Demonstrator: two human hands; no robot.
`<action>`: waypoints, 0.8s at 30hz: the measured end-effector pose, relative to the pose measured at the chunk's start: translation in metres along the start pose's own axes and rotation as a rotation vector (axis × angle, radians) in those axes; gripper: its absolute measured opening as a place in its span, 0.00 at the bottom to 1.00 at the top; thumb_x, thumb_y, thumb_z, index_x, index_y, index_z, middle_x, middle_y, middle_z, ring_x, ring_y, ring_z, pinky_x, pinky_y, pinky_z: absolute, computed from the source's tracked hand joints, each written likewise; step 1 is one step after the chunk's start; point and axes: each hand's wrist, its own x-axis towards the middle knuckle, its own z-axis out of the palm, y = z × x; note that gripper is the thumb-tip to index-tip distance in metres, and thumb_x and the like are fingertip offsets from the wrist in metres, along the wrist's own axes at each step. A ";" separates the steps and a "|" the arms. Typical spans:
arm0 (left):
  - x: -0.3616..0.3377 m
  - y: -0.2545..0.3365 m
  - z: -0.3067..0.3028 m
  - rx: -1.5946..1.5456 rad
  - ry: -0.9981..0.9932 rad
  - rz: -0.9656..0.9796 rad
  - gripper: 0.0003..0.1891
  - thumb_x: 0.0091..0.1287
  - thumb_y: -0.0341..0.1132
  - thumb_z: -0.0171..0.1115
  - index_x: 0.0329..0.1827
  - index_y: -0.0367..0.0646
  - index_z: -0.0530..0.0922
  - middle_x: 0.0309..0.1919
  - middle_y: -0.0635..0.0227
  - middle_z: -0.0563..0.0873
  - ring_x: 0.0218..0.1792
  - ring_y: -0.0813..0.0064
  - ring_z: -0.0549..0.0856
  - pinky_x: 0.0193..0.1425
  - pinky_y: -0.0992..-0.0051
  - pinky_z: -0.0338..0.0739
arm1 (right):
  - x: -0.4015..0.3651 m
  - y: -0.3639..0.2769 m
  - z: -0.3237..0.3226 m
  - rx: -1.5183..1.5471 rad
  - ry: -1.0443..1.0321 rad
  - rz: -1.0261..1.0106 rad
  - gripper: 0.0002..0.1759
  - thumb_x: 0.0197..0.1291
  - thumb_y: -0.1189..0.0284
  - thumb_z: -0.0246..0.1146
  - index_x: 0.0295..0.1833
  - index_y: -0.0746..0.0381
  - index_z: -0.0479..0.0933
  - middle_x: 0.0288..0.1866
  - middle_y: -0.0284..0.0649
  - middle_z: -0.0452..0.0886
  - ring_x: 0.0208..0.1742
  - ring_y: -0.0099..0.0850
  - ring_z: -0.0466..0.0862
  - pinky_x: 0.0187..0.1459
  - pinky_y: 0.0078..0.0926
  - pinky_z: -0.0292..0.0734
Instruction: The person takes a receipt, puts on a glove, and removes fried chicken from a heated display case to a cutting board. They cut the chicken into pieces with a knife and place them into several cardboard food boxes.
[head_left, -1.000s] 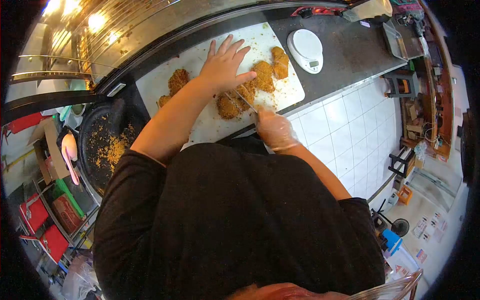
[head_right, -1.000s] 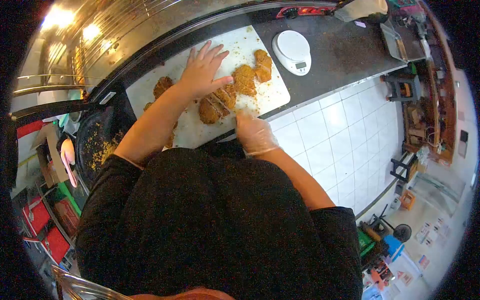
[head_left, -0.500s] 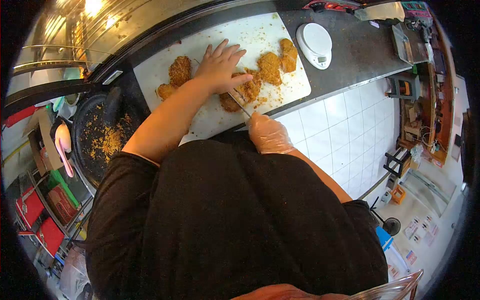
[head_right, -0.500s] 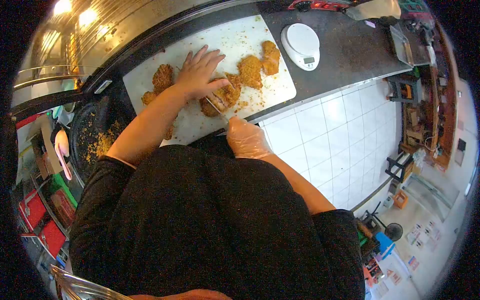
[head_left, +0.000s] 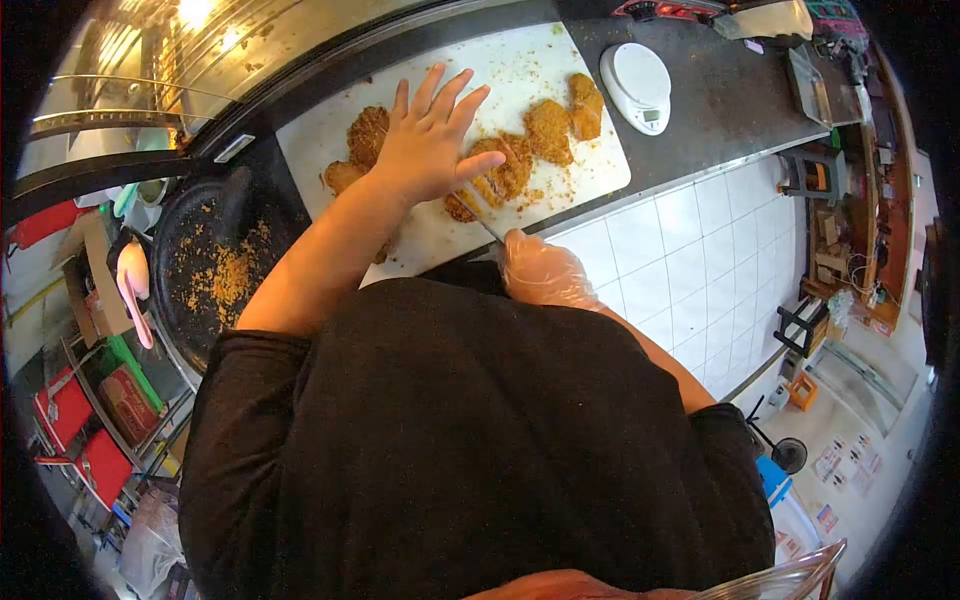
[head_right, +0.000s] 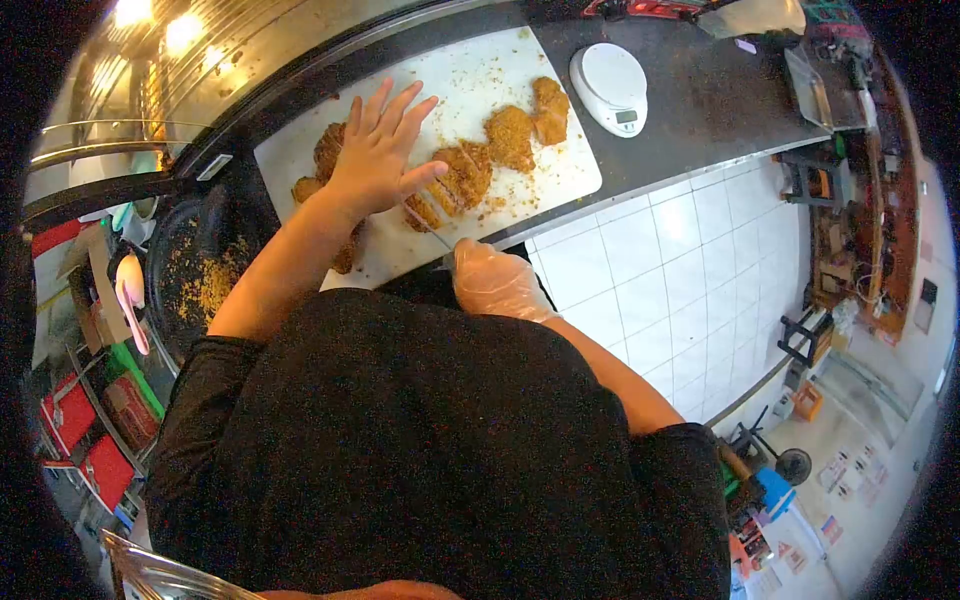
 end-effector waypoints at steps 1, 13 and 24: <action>-0.003 0.000 0.007 -0.003 -0.042 -0.018 0.41 0.62 0.68 0.50 0.72 0.51 0.61 0.73 0.61 0.59 0.76 0.55 0.49 0.75 0.42 0.40 | 0.001 0.000 0.001 0.008 -0.008 0.003 0.08 0.63 0.73 0.51 0.40 0.66 0.73 0.35 0.54 0.82 0.41 0.51 0.85 0.41 0.45 0.80; -0.002 0.000 0.036 0.032 -0.165 -0.097 0.42 0.62 0.68 0.49 0.73 0.48 0.61 0.74 0.61 0.58 0.76 0.58 0.50 0.75 0.41 0.38 | 0.025 0.016 0.022 0.025 0.000 -0.004 0.11 0.63 0.70 0.52 0.42 0.67 0.74 0.37 0.54 0.83 0.39 0.51 0.85 0.41 0.45 0.80; -0.013 -0.012 -0.050 -0.152 0.055 0.488 0.45 0.48 0.63 0.69 0.69 0.53 0.66 0.71 0.62 0.63 0.73 0.57 0.60 0.74 0.54 0.56 | -0.029 0.078 -0.012 0.439 0.123 0.202 0.18 0.66 0.59 0.55 0.45 0.64 0.77 0.35 0.55 0.82 0.39 0.51 0.82 0.41 0.44 0.75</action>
